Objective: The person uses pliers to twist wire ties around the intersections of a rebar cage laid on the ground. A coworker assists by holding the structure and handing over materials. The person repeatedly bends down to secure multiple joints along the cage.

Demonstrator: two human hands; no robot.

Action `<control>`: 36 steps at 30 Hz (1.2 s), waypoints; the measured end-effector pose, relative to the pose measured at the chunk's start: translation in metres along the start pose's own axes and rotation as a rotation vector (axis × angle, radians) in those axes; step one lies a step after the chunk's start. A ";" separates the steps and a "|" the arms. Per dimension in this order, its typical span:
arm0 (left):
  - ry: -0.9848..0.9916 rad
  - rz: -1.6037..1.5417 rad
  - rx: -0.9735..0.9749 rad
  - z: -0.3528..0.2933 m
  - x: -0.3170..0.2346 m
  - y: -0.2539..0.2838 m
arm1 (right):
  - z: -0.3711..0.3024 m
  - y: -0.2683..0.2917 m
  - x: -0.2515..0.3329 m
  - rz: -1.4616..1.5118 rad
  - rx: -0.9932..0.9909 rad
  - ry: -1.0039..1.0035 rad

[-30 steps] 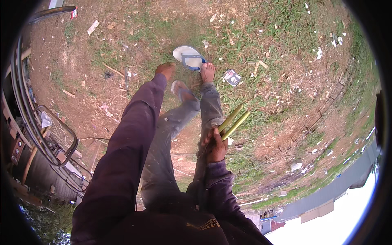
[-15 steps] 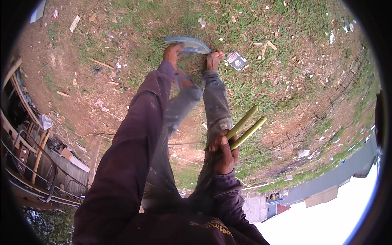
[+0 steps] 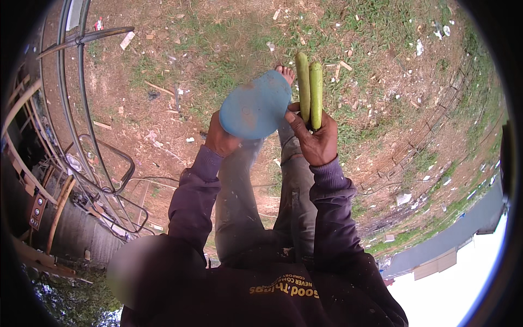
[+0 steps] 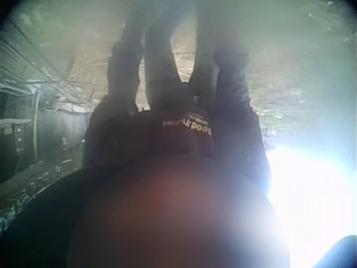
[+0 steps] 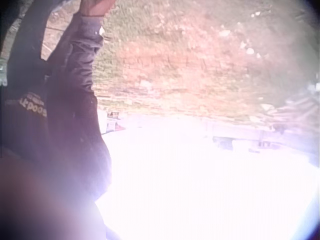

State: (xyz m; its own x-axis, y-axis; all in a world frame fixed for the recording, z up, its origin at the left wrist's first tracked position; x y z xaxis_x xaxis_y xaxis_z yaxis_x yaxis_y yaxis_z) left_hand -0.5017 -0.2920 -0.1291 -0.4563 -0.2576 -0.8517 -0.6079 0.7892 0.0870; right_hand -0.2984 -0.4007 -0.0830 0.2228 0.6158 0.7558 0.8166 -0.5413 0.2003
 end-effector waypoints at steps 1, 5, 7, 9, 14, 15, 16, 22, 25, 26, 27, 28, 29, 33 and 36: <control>-0.007 -0.003 -0.012 -0.003 -0.019 -0.001 | 0.003 0.002 0.014 -0.045 0.068 0.083; -0.055 -0.061 -0.056 -0.011 -0.082 -0.001 | 0.001 0.005 0.057 -0.107 0.296 0.135; -0.072 -0.072 -0.084 -0.016 -0.108 0.001 | -0.004 0.005 0.075 -0.089 0.328 0.141; -0.072 -0.039 -0.119 -0.021 -0.131 0.004 | -0.009 0.007 0.093 -0.083 0.365 0.110; -0.224 0.080 -0.154 -0.031 -0.182 0.011 | -0.020 0.024 0.143 -0.244 0.500 0.379; -0.233 0.085 -0.155 -0.032 -0.191 0.013 | -0.021 0.027 0.152 -0.235 0.521 0.428; -0.217 0.095 -0.142 -0.036 -0.200 0.015 | -0.024 0.030 0.159 -0.236 0.559 0.406; -0.224 0.043 -0.116 -0.055 -0.238 0.029 | -0.034 0.032 0.188 0.025 0.678 0.376; -0.252 0.075 -0.140 -0.067 -0.242 0.031 | -0.040 0.040 0.198 0.045 0.747 0.245; -0.273 0.062 -0.144 -0.074 -0.242 0.033 | -0.041 0.046 0.201 0.084 0.722 0.163; -0.293 0.049 -0.150 -0.082 -0.240 0.036 | -0.042 0.053 0.205 0.124 0.689 0.091; -0.208 0.019 -0.210 -0.092 -0.236 0.041 | -0.042 0.060 0.207 0.182 0.675 0.041; -0.124 -0.009 -0.267 -0.103 -0.232 0.049 | -0.038 0.070 0.211 0.251 0.611 0.043; 0.007 -0.042 -0.393 -0.137 -0.203 0.071 | -0.009 0.103 0.209 0.192 0.360 0.028; 0.114 -0.113 -0.530 -0.136 -0.169 0.067 | 0.026 0.110 0.190 0.139 -0.032 0.076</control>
State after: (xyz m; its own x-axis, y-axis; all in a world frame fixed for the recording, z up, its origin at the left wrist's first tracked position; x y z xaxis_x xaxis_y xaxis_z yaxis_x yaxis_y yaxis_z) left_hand -0.5533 -0.2715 0.0909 -0.4190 -0.4059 -0.8122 -0.8875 0.3721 0.2718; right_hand -0.1525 -0.3279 0.0661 0.2905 0.4890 0.8225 0.7629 -0.6372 0.1093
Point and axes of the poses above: each hand's wrist, its own z-axis towards the middle knuckle, its own y-axis out of the back of the hand, x = y × z, the point moved 1 cm from there along z, towards the middle knuckle, and after that the axes turned 5 degrees about -x, right-handed, at the moved point
